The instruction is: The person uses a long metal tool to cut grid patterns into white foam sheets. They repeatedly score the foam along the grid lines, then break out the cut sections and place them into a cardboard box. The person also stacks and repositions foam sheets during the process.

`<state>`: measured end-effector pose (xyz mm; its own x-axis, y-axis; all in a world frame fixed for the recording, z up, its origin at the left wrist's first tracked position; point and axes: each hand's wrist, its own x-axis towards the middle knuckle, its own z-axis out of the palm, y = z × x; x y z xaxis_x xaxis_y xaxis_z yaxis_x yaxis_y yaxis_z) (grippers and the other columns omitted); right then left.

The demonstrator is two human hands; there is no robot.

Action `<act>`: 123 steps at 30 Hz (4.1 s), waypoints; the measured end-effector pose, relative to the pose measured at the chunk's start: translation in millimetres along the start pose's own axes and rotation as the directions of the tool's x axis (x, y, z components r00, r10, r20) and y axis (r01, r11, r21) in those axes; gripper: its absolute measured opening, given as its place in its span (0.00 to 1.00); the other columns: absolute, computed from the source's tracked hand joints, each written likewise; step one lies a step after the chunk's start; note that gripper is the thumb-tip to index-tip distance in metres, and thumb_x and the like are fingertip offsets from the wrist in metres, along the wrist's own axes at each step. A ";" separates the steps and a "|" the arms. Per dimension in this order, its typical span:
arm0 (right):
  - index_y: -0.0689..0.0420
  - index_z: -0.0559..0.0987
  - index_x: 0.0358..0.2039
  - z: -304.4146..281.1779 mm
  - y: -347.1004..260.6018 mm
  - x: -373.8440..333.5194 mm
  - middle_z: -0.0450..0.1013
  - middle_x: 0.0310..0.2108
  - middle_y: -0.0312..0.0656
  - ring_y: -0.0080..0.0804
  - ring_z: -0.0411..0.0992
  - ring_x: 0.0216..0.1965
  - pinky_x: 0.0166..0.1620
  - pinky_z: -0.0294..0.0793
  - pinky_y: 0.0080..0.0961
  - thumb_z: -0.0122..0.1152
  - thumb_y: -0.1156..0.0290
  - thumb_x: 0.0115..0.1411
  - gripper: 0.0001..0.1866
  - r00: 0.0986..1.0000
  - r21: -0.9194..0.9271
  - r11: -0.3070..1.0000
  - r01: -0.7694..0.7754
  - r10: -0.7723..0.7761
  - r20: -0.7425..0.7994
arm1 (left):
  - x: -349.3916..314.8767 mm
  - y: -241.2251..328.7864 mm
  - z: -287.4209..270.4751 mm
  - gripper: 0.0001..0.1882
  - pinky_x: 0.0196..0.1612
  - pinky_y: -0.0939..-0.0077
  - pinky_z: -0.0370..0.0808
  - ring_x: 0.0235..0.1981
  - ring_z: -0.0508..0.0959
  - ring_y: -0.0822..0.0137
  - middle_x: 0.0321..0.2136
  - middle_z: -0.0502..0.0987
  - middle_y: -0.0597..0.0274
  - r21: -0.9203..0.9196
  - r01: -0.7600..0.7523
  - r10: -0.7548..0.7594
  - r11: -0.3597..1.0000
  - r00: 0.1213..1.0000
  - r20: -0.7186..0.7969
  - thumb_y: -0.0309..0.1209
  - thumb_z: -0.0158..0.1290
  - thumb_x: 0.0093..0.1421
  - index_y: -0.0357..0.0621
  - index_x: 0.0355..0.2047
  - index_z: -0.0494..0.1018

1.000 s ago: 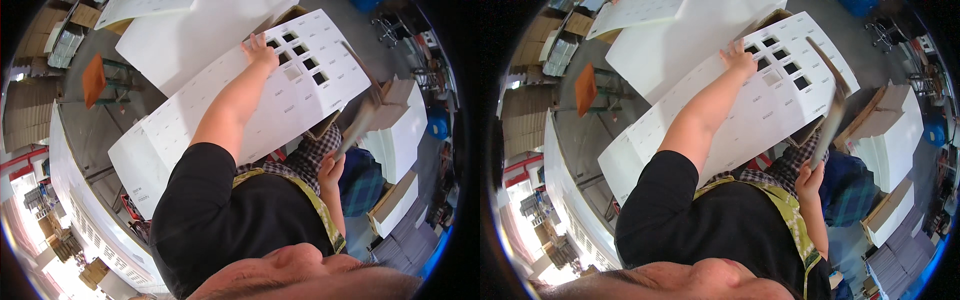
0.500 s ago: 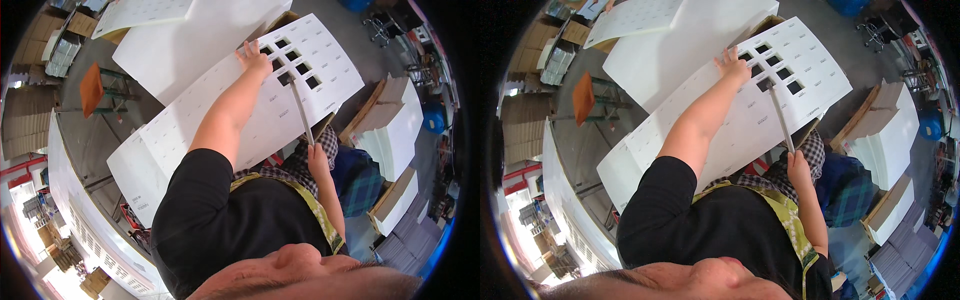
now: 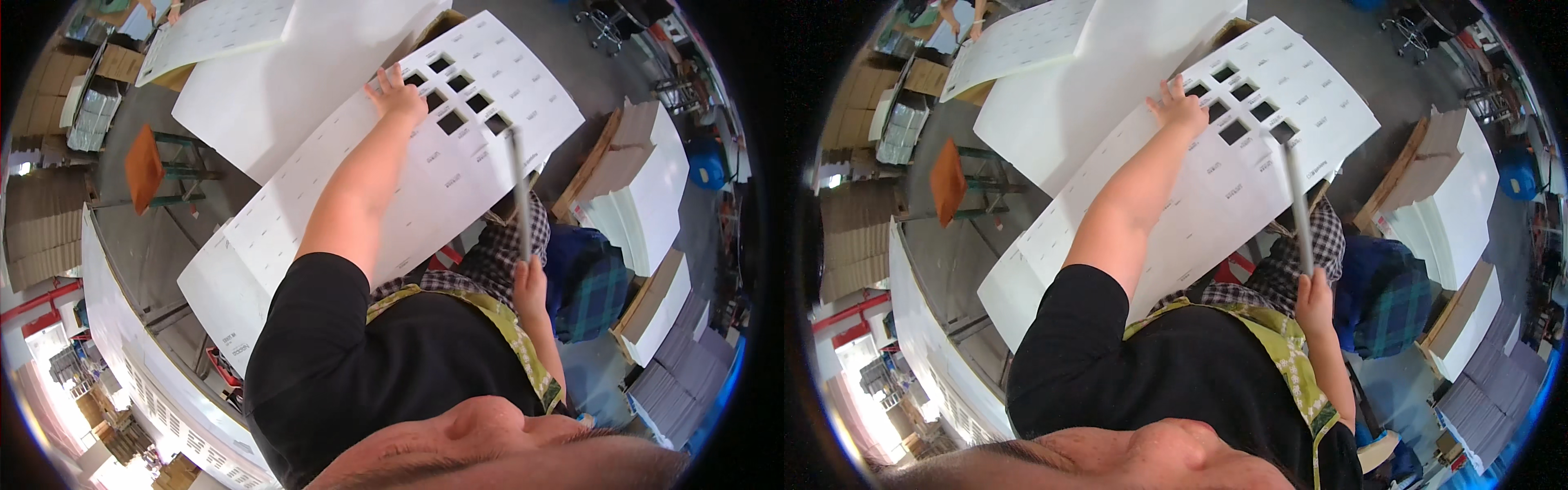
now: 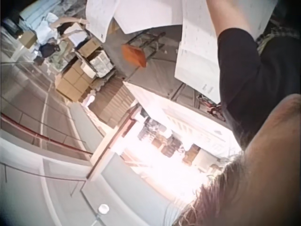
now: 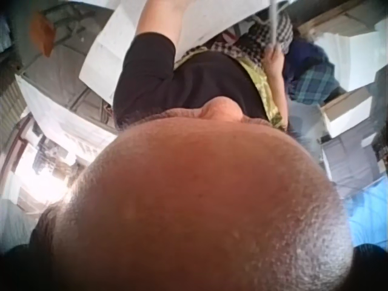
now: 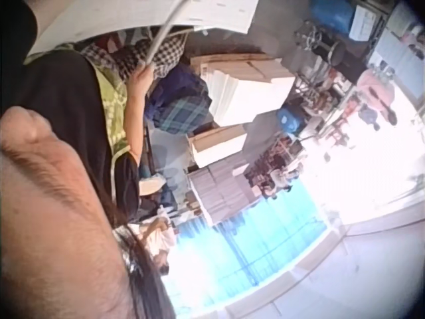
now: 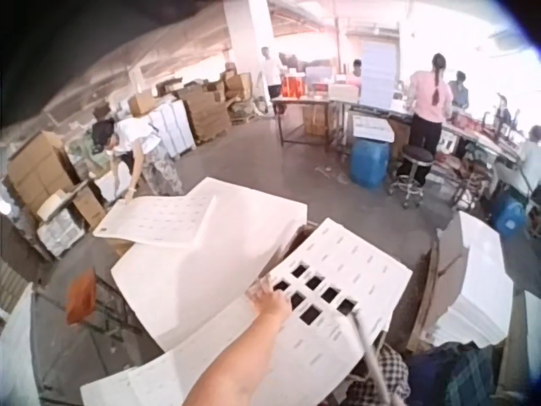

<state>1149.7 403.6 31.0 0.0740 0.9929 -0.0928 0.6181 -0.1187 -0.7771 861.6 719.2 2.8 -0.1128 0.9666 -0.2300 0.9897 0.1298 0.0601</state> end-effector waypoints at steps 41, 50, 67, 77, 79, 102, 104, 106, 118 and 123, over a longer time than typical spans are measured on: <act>0.59 0.66 0.35 -26.9 36.1 -53.6 0.66 0.18 0.44 0.38 0.66 0.18 0.23 0.63 0.32 0.46 0.66 0.65 0.09 0.999 0.120 0.992 -0.049 0.047 0.024 | -68.0 29.8 35.2 0.11 0.47 0.53 0.58 0.41 0.70 0.60 0.32 0.73 0.64 0.128 -0.744 0.740 0.656 0.600 -0.306 0.45 0.51 0.57 0.62 0.38 0.74; 0.59 0.65 0.36 -1.6 59.9 -54.3 0.64 0.18 0.52 0.53 0.64 0.20 0.24 0.63 0.38 0.46 0.67 0.65 0.08 0.992 -0.043 0.995 -0.094 0.097 0.077 | -61.9 31.7 39.2 0.16 0.52 0.45 0.54 0.43 0.71 0.55 0.32 0.75 0.56 0.114 -0.706 0.714 0.699 0.696 -0.076 0.46 0.42 0.62 0.58 0.30 0.78; 0.60 0.65 0.36 12.0 66.9 -50.0 0.65 0.20 0.48 0.42 0.65 0.19 0.23 0.63 0.36 0.48 0.64 0.64 0.11 0.994 0.050 0.998 0.032 -0.026 -0.105 | -63.0 34.2 37.2 0.17 0.56 0.45 0.52 0.45 0.71 0.57 0.33 0.75 0.59 0.112 -0.666 0.674 0.737 0.737 -0.049 0.46 0.40 0.63 0.58 0.31 0.78; 0.60 0.66 0.35 21.3 79.3 -53.6 0.63 0.17 0.42 0.42 0.62 0.16 0.22 0.62 0.35 0.48 0.65 0.64 0.10 0.994 0.053 0.997 0.053 -0.047 -0.094 | -63.5 33.7 41.4 0.17 0.55 0.46 0.54 0.43 0.72 0.56 0.31 0.75 0.58 0.150 -0.672 0.686 0.725 0.725 -0.067 0.45 0.40 0.63 0.58 0.30 0.78; 0.61 0.66 0.35 15.9 66.7 -45.4 0.66 0.18 0.52 0.50 0.65 0.19 0.23 0.63 0.37 0.47 0.66 0.64 0.10 0.999 -0.172 0.985 -0.033 0.037 0.022 | -60.6 36.3 38.3 0.17 0.55 0.46 0.53 0.43 0.71 0.56 0.31 0.75 0.58 0.149 -0.669 0.682 0.729 0.728 -0.071 0.45 0.40 0.62 0.58 0.30 0.78; 0.60 0.66 0.34 10.2 82.5 -18.4 0.64 0.18 0.45 0.34 0.65 0.19 0.23 0.62 0.29 0.45 0.59 0.65 0.15 0.962 0.158 0.976 -0.148 0.179 -0.207 | -66.9 34.6 36.4 0.17 0.58 0.43 0.50 0.47 0.69 0.55 0.36 0.75 0.56 0.082 -0.673 0.677 0.735 0.736 -0.027 0.44 0.39 0.63 0.55 0.33 0.78; 0.61 0.65 0.35 4.6 66.3 -1.2 0.65 0.19 0.49 0.41 0.67 0.20 0.24 0.63 0.33 0.45 0.63 0.65 0.12 0.981 -0.226 0.956 -0.188 0.170 -0.096 | -63.4 36.2 30.8 0.17 0.58 0.43 0.51 0.47 0.69 0.55 0.36 0.75 0.56 0.098 -0.668 0.672 0.738 0.740 -0.017 0.45 0.39 0.63 0.56 0.33 0.78; 0.61 0.65 0.35 -9.8 44.7 -1.9 0.65 0.19 0.52 0.45 0.67 0.21 0.25 0.64 0.36 0.45 0.64 0.65 0.12 0.974 -0.053 0.975 -0.216 0.211 -0.082 | -66.6 36.3 29.4 0.17 0.58 0.43 0.50 0.47 0.69 0.55 0.36 0.75 0.56 0.128 -0.660 0.664 0.740 0.747 0.015 0.45 0.39 0.63 0.56 0.33 0.78; 0.60 0.65 0.34 -11.0 27.4 -16.8 0.66 0.19 0.50 0.47 0.67 0.20 0.23 0.64 0.37 0.46 0.63 0.65 0.12 0.986 0.022 0.999 -0.048 0.051 -0.157 | -65.8 35.8 32.0 0.16 0.56 0.46 0.52 0.45 0.70 0.57 0.34 0.75 0.57 0.124 -0.685 0.692 0.718 0.722 -0.016 0.44 0.40 0.63 0.56 0.33 0.78; 0.59 0.66 0.32 -28.8 19.0 -4.2 0.63 0.17 0.35 0.23 0.60 0.17 0.21 0.59 0.23 0.41 0.61 0.67 0.14 0.914 0.116 0.956 0.268 -0.215 -0.345 | -62.9 35.6 34.0 0.16 0.55 0.47 0.53 0.44 0.70 0.58 0.33 0.75 0.57 0.143 -0.670 0.680 0.729 0.732 -0.035 0.44 0.41 0.63 0.56 0.32 0.78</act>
<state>1183.7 397.2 34.6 0.2050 0.9327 0.2967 0.5202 0.1529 -0.8402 906.9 655.5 -13.6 0.5873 0.8039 -0.0940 0.8094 -0.5844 0.0587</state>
